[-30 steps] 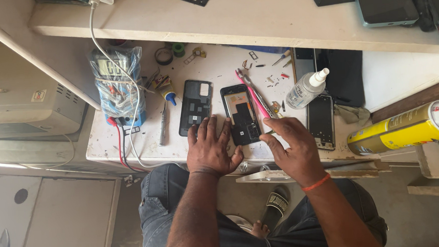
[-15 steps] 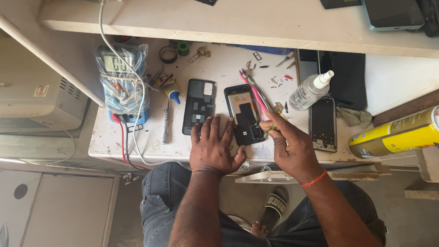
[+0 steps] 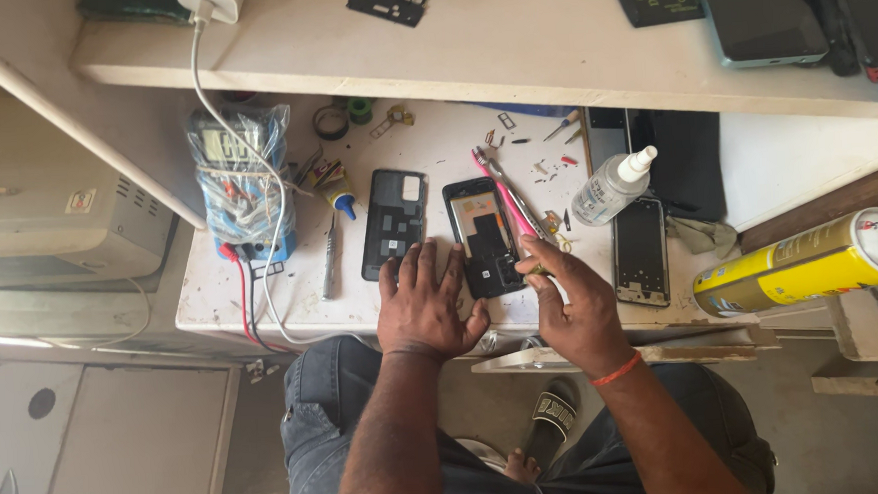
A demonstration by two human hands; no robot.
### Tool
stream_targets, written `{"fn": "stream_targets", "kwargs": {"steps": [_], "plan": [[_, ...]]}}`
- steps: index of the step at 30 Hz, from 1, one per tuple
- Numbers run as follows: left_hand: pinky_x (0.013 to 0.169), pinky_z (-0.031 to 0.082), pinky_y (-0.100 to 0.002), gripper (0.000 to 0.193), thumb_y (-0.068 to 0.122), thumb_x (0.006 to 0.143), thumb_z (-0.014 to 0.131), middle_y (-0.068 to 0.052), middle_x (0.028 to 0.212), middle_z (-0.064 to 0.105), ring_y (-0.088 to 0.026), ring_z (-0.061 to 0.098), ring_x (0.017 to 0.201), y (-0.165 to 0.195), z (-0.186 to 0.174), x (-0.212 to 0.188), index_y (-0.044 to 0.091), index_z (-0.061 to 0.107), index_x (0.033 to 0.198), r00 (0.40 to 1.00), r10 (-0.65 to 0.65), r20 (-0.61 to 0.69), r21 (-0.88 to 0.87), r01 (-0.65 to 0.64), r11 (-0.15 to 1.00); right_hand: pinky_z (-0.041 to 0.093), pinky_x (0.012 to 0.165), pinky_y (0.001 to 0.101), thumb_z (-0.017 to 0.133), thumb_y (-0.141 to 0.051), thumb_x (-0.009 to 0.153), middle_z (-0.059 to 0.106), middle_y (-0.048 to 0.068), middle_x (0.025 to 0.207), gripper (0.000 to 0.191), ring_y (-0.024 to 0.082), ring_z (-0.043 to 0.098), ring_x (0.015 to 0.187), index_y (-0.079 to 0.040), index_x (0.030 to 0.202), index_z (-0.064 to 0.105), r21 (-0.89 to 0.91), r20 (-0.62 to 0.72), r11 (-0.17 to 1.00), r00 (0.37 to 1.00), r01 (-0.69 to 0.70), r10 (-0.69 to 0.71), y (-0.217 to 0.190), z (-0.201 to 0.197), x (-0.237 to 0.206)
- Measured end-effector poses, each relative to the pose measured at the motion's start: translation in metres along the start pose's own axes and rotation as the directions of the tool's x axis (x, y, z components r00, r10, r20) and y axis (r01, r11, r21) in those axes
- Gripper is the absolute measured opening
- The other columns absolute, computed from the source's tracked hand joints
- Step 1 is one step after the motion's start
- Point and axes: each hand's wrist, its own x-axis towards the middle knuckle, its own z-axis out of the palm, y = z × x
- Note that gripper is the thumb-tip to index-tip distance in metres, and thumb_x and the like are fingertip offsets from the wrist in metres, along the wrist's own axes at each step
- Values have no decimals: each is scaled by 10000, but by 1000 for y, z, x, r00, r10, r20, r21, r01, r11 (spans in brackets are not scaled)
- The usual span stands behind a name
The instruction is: The person applies adhesive from a small tube onto a disassembled smartphone frame, presses the frame and screen together, then handles the reassembled phone, pressing its screen and using its touchscreen while it sits on the bench among other phone parts and tools.
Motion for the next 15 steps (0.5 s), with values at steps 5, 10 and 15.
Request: {"fn": "stream_targets", "kwargs": {"steps": [5, 10, 15], "plan": [[1118, 295, -619, 814, 588, 765, 627, -209, 1447, 517, -378, 479, 1336, 2, -3, 2, 153, 561, 1449, 1000, 9, -21, -10, -9, 1000, 551, 876, 388, 766, -33, 887, 703, 137, 1084, 532, 274, 686, 988, -48, 1384, 576, -133, -76, 980, 985, 146, -157, -9, 1, 7], [1121, 297, -611, 808, 590, 770, 622, -202, 1450, 516, -372, 481, 1338, 4, -5, 4, 150, 561, 1445, 999, 13, -31, 10, -13, 1000, 553, 810, 370, 773, -10, 886, 733, 123, 1061, 499, 263, 681, 906, -96, 1353, 619, -168, -108, 976, 982, 138, -157, -11, 6, 11], [1111, 294, -603, 803, 593, 771, 616, -203, 1447, 511, -366, 477, 1334, 4, -5, 5, 149, 561, 1439, 1000, 11, -2, 21, -11, 1000, 601, 806, 346, 636, 41, 924, 738, 112, 1084, 543, 220, 737, 954, -84, 1448, 566, -11, -99, 1000, 995, 2, -3, -8, 5, 7]]}}
